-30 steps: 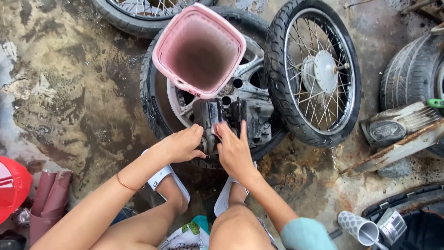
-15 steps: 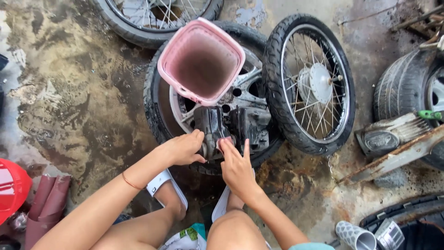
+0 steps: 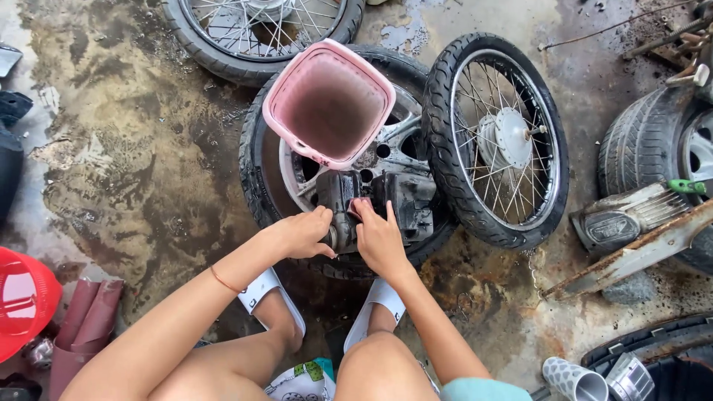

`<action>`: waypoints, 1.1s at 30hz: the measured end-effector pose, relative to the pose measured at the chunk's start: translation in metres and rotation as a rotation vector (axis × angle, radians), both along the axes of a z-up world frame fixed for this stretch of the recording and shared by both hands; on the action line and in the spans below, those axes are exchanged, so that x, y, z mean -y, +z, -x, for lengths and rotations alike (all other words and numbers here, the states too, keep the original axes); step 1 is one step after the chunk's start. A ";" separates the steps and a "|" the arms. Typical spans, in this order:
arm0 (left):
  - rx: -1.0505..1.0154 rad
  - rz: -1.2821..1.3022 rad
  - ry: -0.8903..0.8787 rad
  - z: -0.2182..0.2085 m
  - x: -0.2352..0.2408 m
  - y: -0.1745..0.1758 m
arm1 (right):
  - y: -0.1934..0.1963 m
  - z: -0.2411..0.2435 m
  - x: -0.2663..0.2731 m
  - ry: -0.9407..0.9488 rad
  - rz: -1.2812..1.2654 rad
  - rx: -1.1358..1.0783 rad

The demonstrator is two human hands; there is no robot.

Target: The person scrubs a dark mechanical part resting on a tire using a red abrasive pad and water from a pink bucket. They repeatedly dip the pad into the bucket and scrub the object's surface.

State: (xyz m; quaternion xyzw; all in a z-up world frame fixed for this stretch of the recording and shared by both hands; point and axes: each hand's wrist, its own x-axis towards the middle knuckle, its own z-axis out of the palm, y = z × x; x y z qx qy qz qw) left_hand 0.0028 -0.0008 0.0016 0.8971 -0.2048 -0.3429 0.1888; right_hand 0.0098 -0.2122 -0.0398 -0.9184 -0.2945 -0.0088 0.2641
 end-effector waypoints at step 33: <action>-0.085 -0.012 -0.003 -0.010 -0.002 -0.001 | 0.028 0.017 -0.017 0.046 -0.152 -0.357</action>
